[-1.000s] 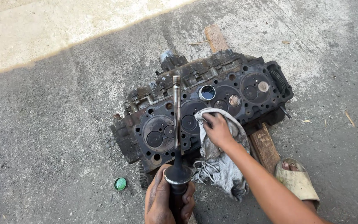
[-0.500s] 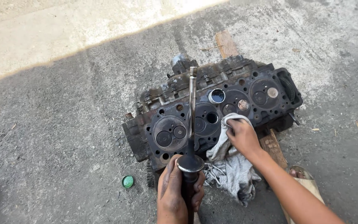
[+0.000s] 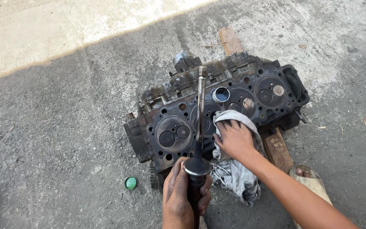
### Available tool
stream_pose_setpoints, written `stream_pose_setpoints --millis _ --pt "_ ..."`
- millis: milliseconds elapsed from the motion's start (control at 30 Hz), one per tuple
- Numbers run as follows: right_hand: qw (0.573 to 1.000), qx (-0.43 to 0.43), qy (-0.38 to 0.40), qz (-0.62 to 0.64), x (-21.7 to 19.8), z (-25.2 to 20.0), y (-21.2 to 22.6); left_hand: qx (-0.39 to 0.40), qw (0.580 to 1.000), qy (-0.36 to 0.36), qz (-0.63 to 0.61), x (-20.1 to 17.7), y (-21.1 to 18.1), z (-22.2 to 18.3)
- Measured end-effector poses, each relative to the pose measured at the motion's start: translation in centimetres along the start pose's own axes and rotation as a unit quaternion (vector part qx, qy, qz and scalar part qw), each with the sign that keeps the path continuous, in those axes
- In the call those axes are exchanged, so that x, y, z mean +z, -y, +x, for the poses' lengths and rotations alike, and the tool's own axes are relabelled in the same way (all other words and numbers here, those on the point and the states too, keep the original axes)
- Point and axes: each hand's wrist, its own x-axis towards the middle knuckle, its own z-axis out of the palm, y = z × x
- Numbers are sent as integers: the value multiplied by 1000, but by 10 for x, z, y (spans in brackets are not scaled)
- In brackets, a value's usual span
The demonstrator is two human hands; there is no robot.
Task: Lapping engine valves on a cylinder head using a manual lapping tool and cleaning with a cloth
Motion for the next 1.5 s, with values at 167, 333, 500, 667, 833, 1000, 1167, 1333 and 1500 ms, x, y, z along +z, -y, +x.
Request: stream_pose_setpoints --millis 167,333,500,667,833,1000,1167,1333,1500 --pt "998 65 12 24 -2 -1 22 20 999 -27 -3 3 1 7" --pt "989 105 -30 96 -9 -15 15 13 1000 -28 -2 10 -4 4" --pt "979 80 -1 188 1 -17 12 -29 999 -6 -27 4 6 2" --pt "964 102 50 241 28 3 17 -26 1000 -14 -3 9 2 -3" --pt "979 48 22 198 25 6 9 -19 999 -32 -21 1 6 3" --pt "983 56 104 143 4 13 17 -48 998 -35 -34 8 0 4" --pt "994 78 -5 77 4 13 35 -33 999 -19 -8 9 6 5" --pt "982 171 34 78 10 8 36 -40 999 -5 -1 6 12 11" --pt "975 156 9 157 20 -3 26 -50 999 -10 -5 4 18 12"
